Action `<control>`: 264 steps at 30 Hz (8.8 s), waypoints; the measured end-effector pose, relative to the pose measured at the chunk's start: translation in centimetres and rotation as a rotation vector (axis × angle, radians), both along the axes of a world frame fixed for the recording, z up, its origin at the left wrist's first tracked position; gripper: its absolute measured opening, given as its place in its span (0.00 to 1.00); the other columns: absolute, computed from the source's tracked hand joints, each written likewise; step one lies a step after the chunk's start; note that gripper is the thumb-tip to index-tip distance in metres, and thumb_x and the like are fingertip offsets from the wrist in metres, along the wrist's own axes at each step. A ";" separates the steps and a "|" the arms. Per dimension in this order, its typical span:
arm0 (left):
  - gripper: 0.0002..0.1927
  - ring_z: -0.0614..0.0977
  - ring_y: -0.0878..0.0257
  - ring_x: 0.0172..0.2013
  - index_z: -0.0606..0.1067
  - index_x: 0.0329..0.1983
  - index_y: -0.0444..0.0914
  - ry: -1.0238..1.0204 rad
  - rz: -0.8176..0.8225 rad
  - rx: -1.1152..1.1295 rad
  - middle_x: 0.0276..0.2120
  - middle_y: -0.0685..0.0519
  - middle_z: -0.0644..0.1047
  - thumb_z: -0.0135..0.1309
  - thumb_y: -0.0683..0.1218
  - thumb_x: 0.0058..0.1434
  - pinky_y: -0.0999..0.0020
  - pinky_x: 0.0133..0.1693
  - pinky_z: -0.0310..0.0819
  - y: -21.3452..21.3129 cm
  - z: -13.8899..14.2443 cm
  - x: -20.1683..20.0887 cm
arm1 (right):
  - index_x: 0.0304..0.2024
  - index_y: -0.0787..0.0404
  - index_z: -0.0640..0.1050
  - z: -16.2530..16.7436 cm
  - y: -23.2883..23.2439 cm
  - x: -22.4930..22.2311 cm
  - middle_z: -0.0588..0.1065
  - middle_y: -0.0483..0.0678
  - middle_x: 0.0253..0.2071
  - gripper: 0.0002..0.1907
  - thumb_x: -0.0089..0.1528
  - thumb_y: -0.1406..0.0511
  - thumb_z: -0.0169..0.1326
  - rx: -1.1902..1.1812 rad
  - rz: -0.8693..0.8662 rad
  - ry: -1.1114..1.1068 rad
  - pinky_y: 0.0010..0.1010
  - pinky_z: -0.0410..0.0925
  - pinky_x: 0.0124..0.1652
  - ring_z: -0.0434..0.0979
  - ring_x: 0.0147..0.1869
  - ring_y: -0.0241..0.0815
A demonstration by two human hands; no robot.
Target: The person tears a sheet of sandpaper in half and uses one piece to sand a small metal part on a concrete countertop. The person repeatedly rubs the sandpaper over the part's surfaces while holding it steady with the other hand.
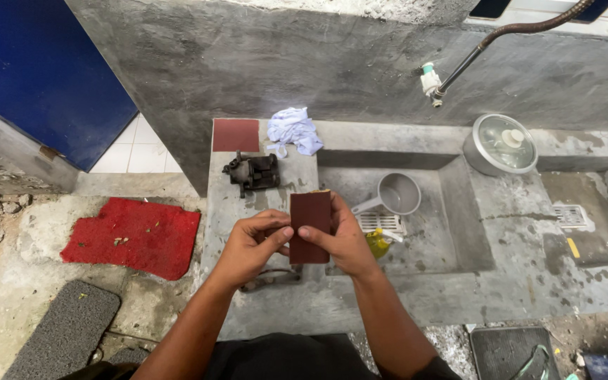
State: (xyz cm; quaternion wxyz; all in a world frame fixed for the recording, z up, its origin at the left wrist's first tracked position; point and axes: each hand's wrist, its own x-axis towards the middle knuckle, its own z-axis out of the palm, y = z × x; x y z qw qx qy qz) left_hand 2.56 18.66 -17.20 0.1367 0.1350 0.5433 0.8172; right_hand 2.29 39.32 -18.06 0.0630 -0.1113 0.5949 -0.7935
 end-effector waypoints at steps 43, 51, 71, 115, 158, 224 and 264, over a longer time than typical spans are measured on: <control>0.06 0.79 0.71 0.28 0.82 0.36 0.29 0.378 0.351 -0.378 0.27 0.54 0.78 0.60 0.39 0.64 0.75 0.29 0.74 1.9 3.0 4.9 | 0.47 0.65 0.78 1.4 2.8 5.0 0.78 0.43 0.39 0.09 0.65 0.69 0.61 0.038 -0.149 0.051 0.23 0.71 0.43 0.76 0.42 0.30; 0.08 0.75 0.70 0.29 0.81 0.34 0.29 0.252 0.323 -0.264 0.28 0.54 0.75 0.60 0.40 0.66 0.75 0.30 0.70 0.4 3.1 3.8 | 0.39 0.63 0.76 -0.8 2.6 5.2 0.79 0.49 0.36 0.08 0.65 0.71 0.65 -0.015 -0.041 -0.001 0.26 0.72 0.38 0.77 0.36 0.32; 0.05 0.81 0.70 0.29 0.82 0.37 0.31 0.218 0.257 -0.327 0.30 0.55 0.78 0.61 0.40 0.62 0.75 0.29 0.76 -1.2 4.5 2.7 | 0.40 0.65 0.78 0.5 1.5 4.7 0.79 0.47 0.35 0.08 0.61 0.71 0.64 0.005 0.056 -0.089 0.28 0.74 0.39 0.79 0.36 0.35; 0.05 0.79 0.69 0.30 0.81 0.33 0.30 0.192 0.196 -0.160 0.30 0.54 0.77 0.62 0.38 0.62 0.74 0.32 0.76 -0.2 5.5 0.7 | 0.34 0.61 0.78 3.1 2.9 1.6 0.79 0.43 0.35 0.07 0.60 0.74 0.64 -0.111 -0.087 0.027 0.27 0.74 0.44 0.79 0.41 0.33; 0.05 0.81 0.72 0.31 0.77 0.32 0.32 0.172 0.176 -0.187 0.30 0.56 0.76 0.60 0.38 0.64 0.76 0.33 0.78 -0.2 3.0 -3.3 | 0.43 0.61 0.75 0.5 1.3 -4.2 0.77 0.44 0.40 0.04 0.70 0.71 0.58 -0.348 -0.030 0.048 0.29 0.73 0.45 0.77 0.43 0.34; 0.12 0.80 0.72 0.30 0.79 0.49 0.34 -0.059 0.194 -0.047 0.34 0.55 0.79 0.58 0.40 0.63 0.75 0.29 0.77 3.4 -8.1 -20.1 | 0.50 0.64 0.76 -8.2 5.1 -20.0 0.77 0.44 0.43 0.09 0.68 0.71 0.57 -0.086 -0.044 -0.052 0.26 0.73 0.47 0.76 0.46 0.31; 0.16 0.75 0.71 0.26 0.82 0.44 0.33 -0.032 0.187 -0.167 0.29 0.56 0.80 0.55 0.52 0.70 0.74 0.26 0.68 -1.1 -3.3 -5.2 | 0.51 0.59 0.72 -1.3 -1.2 -3.8 0.71 0.45 0.49 0.18 0.62 0.76 0.58 0.039 -0.016 0.142 0.27 0.72 0.48 0.74 0.52 0.33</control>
